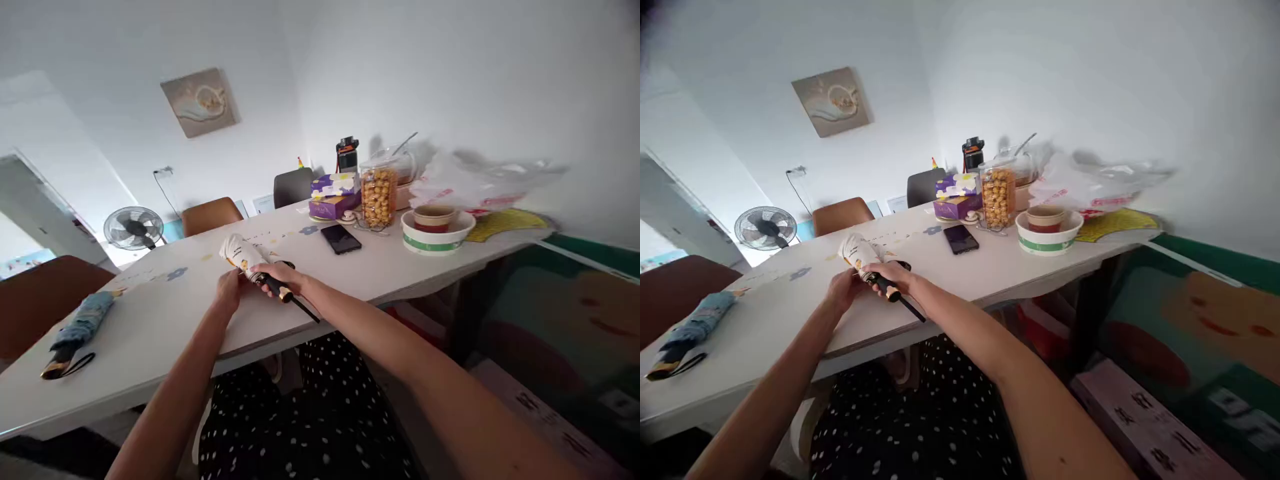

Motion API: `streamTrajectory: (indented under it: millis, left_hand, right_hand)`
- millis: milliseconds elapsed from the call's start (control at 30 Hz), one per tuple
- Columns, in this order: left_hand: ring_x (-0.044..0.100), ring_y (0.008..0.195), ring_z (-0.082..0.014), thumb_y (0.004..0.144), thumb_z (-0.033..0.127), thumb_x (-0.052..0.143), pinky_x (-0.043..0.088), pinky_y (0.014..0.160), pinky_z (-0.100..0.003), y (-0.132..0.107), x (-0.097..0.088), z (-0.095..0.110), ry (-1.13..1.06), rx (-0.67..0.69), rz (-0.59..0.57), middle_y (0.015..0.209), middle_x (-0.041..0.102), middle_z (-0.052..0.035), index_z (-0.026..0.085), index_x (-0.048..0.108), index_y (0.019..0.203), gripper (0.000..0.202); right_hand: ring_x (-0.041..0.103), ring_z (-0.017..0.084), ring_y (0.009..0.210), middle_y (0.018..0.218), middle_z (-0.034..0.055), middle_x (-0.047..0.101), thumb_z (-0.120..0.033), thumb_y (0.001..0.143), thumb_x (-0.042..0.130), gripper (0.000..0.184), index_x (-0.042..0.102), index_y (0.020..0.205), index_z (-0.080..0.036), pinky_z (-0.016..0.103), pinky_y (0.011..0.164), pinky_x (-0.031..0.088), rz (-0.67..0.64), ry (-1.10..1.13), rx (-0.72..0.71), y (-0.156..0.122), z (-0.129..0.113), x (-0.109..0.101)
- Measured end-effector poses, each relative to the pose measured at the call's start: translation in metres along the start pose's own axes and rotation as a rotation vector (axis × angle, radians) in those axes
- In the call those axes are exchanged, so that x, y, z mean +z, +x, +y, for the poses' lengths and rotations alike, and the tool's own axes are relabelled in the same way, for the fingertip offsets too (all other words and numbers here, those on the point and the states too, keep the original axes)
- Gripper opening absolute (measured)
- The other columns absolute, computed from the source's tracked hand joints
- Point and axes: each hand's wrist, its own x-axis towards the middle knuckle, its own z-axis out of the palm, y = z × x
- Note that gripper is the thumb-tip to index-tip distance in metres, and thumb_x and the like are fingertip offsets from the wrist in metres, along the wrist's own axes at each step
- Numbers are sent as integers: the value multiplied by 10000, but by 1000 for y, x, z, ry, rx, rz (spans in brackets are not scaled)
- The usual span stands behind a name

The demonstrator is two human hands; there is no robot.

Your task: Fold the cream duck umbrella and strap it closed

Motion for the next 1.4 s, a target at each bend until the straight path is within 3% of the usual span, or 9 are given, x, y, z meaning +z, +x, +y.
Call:
streamTrajectory:
  millis: [100, 233, 567, 800, 900, 1000, 1067, 1200, 1400]
  left_hand:
    - [592, 554, -139, 823, 225, 482, 509, 534, -252, -1, 1, 3, -28, -15, -31, 660, 614, -61, 100, 599, 789, 174]
    - [581, 538, -149, 826, 350, 532, 493, 486, -256, -2, 5, 3, -39, -52, -54, 664, 614, -75, 92, 607, 832, 269]
    - [636, 685, -200, 785, 253, 615, 532, 543, -297, -9, 9, 6, -144, -80, -139, 870, 674, -118, 82, 628, 928, 223]
    - [638, 678, -156, 765, 149, 602, 541, 608, -243, -3, 7, 6, -225, -15, -122, 790, 680, -73, 79, 622, 886, 141]
    - [625, 606, -153, 755, 158, 601, 522, 520, -237, -3, 7, 7, -217, 20, -119, 730, 668, -63, 75, 610, 866, 139]
    - [554, 450, -150, 719, 215, 642, 391, 322, -234, -4, 6, 8, -175, 32, -139, 630, 633, -55, 69, 600, 819, 182]
    - [523, 405, -152, 694, 252, 665, 313, 266, -238, -5, 5, 8, -154, 37, -152, 607, 619, -52, 70, 597, 807, 224]
    - [530, 412, -153, 676, 276, 673, 305, 265, -232, -4, 4, 8, -142, 40, -161, 600, 613, -39, 85, 599, 808, 244]
    - [551, 436, -147, 671, 285, 667, 362, 311, -226, -3, 2, 9, -135, 14, -154, 619, 628, -30, 106, 609, 830, 246]
  right_hand:
    - [513, 78, 414, 608, -17, 563, -393, 707, 673, 274, 540, 765, -161, 170, 309, 416, 11, -9, -12, -2, -2, 2]
    - [513, 85, 414, 575, -15, 554, -412, 680, 692, 301, 534, 727, -160, 178, 320, 426, 35, -66, -12, -7, -2, 3]
    - [512, 100, 414, 557, -5, 550, -457, 646, 708, 355, 550, 735, -151, 202, 320, 428, 28, -159, 20, -7, 1, 4]
    - [512, 102, 409, 526, -13, 546, -445, 637, 717, 357, 548, 734, -145, 207, 334, 445, 19, -115, 23, -9, 1, 6]
    - [524, 110, 403, 536, 1, 571, -465, 660, 690, 361, 557, 741, -139, 219, 341, 457, 11, -129, 33, -6, 2, 7]
    - [551, 125, 421, 591, 30, 614, -482, 663, 680, 385, 581, 781, -129, 230, 345, 465, 6, -149, 53, -5, 2, 8]
    - [569, 131, 445, 639, 38, 634, -467, 650, 697, 393, 588, 817, -129, 229, 343, 465, -17, -134, 41, -6, 1, 9]
    - [573, 126, 448, 627, 18, 621, -432, 646, 715, 380, 571, 833, -134, 207, 328, 445, -20, -86, -1, -10, -2, 11]
    - [534, 104, 419, 537, -13, 569, -409, 644, 730, 361, 552, 797, -135, 199, 351, 455, 16, -110, 47, -17, -7, 14]
